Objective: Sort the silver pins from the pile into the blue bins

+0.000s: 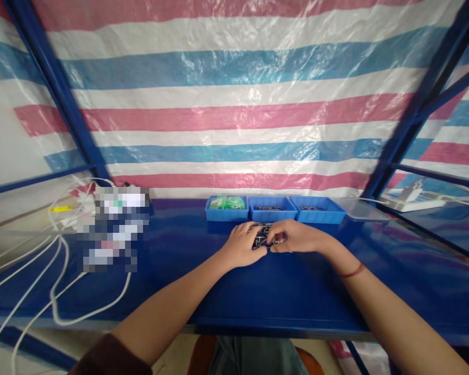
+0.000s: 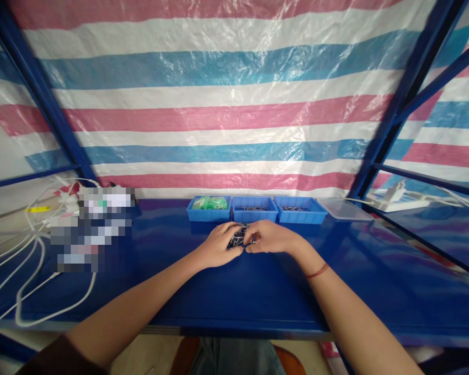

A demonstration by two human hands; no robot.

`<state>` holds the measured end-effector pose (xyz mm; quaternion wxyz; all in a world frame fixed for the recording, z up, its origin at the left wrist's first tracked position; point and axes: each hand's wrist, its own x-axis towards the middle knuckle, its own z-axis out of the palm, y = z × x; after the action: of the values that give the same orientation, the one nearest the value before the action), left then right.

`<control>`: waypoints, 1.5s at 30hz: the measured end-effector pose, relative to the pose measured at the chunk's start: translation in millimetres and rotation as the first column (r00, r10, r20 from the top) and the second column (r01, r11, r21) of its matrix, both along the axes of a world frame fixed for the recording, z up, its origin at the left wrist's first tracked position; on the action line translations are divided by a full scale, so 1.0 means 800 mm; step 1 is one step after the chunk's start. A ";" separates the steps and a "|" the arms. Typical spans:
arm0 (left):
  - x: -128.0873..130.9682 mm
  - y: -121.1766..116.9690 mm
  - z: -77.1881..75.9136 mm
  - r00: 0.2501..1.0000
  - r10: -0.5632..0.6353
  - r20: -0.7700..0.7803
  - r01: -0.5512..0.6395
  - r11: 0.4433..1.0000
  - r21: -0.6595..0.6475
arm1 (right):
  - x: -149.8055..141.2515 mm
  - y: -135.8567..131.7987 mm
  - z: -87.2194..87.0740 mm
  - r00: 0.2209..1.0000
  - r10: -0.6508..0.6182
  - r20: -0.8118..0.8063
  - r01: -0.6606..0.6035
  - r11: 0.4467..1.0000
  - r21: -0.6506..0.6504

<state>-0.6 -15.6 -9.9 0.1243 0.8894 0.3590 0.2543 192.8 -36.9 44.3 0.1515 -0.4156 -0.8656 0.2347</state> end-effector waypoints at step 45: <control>0.005 0.002 0.016 0.876 0.039 0.480 -0.024 0.999 -0.037 | -0.022 0.007 -0.004 0.906 -0.142 -0.398 0.264 0.925 0.272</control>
<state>3.2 -13.6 2.9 0.2190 0.7905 0.3349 0.4636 175.3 -31.5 41.0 0.4016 -0.4224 -0.7989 0.1483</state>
